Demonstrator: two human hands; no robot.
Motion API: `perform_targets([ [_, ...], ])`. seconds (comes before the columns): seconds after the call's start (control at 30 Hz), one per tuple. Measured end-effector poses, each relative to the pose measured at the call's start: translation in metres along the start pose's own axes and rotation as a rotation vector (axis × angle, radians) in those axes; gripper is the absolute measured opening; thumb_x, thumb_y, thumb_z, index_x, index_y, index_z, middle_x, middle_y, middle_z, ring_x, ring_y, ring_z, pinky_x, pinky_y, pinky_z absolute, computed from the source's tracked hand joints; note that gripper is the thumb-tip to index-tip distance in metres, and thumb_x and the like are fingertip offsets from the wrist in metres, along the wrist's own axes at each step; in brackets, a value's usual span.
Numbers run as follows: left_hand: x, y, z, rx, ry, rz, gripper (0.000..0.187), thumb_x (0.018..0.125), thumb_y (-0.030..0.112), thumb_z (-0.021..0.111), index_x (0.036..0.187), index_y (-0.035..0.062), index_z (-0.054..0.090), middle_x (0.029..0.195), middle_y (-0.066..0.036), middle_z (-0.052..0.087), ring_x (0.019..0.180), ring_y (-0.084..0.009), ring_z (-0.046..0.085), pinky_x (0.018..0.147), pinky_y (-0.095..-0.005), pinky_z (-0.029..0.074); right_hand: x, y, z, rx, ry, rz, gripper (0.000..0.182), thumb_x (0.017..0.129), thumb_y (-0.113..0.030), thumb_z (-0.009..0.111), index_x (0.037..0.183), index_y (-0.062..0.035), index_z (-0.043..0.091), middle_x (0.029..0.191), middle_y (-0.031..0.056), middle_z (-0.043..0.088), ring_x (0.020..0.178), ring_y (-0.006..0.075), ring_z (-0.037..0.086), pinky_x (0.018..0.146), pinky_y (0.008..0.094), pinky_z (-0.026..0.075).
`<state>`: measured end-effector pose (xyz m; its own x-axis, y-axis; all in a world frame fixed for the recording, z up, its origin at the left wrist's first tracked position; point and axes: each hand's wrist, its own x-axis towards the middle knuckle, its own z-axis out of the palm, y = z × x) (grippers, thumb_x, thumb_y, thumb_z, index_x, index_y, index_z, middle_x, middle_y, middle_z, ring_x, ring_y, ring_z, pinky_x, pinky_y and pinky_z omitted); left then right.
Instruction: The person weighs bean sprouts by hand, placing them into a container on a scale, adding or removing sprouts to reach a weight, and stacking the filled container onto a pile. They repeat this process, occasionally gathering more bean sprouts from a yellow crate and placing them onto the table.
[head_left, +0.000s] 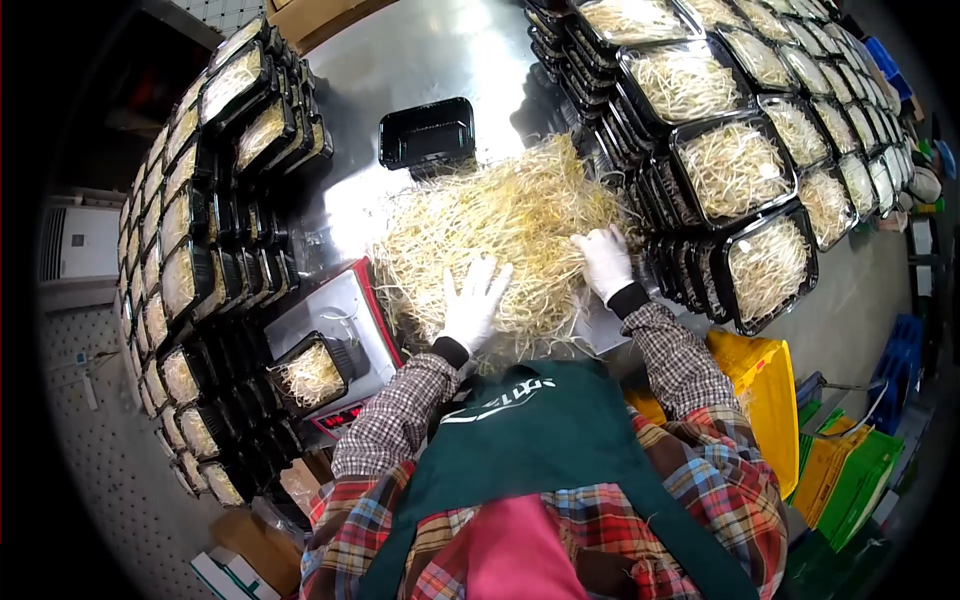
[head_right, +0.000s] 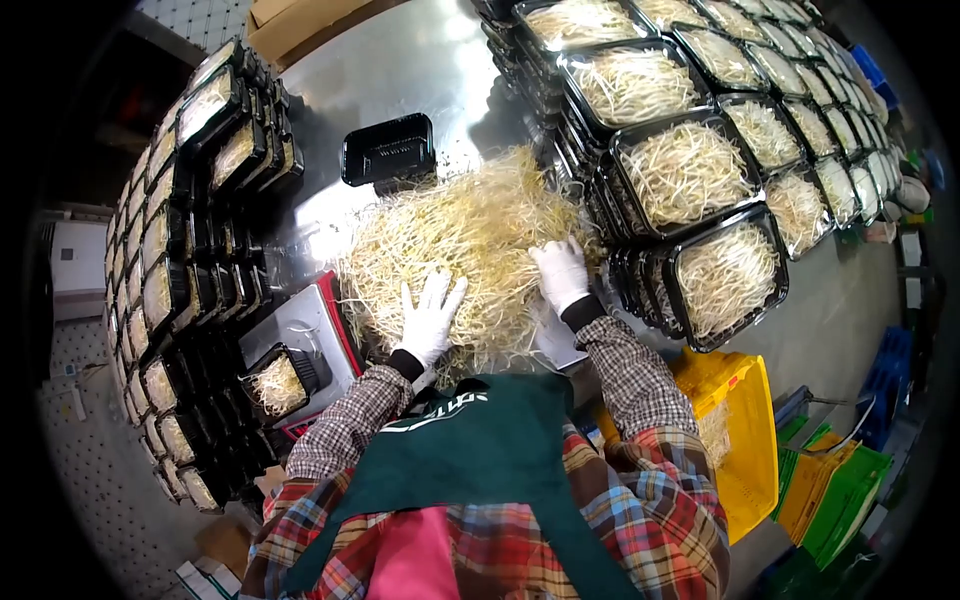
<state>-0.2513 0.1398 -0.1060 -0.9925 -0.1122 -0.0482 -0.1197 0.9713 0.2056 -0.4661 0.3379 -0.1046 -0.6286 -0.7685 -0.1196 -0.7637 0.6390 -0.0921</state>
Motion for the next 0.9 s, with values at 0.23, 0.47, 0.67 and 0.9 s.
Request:
perform_targets([
  [0.23,0.003,0.003,-0.013,-0.056,-0.078,-0.036,0.082,0.081,0.011,0.062,0.155,0.0236,0.029,0.154,-0.014,0.037,0.148,-0.0286,0.029,0.114,-0.0723,0.011,0.056,-0.011,-0.015,-0.093,0.121,0.053,0.087,0.085,-0.006,0.057,0.16,-0.0232,0.015,0.146,0.008,0.043,0.143,0.0345,0.032,0.117,0.0591,0.021],
  [0.47,0.002,0.004,-0.016,-0.043,-0.108,-0.035,0.095,0.073,0.019,0.073,0.156,0.0242,0.027,0.157,-0.013,0.034,0.149,-0.028,0.027,0.115,-0.0711,0.009,0.089,-0.003,-0.044,-0.097,0.068,0.044,0.025,0.077,-0.007,0.068,0.101,-0.0171,0.065,0.093,0.0075,0.066,0.096,0.0255,0.067,0.087,0.0394,0.051],
  [0.67,0.008,0.003,-0.051,-0.21,-0.232,-0.044,0.104,0.068,0.037,0.083,0.156,0.023,0.029,0.159,-0.012,0.031,0.15,-0.0293,0.024,0.114,-0.0721,0.011,0.077,-0.01,-0.093,0.359,0.075,0.349,0.041,0.078,-0.006,0.064,0.119,-0.008,0.062,0.113,0.0173,0.064,0.109,0.0354,0.063,0.091,0.0427,0.052],
  [0.9,0.033,0.002,-0.075,-0.402,0.098,-0.014,0.084,0.075,0.043,0.08,0.148,0.0174,0.045,0.145,-0.012,0.053,0.128,-0.0315,0.051,0.109,-0.0468,0.036,0.071,-0.023,-0.063,0.28,0.019,0.359,0.066,0.075,-0.01,0.078,0.136,-0.0073,0.052,0.12,0.016,0.057,0.11,0.032,0.061,0.095,0.0386,0.052],
])
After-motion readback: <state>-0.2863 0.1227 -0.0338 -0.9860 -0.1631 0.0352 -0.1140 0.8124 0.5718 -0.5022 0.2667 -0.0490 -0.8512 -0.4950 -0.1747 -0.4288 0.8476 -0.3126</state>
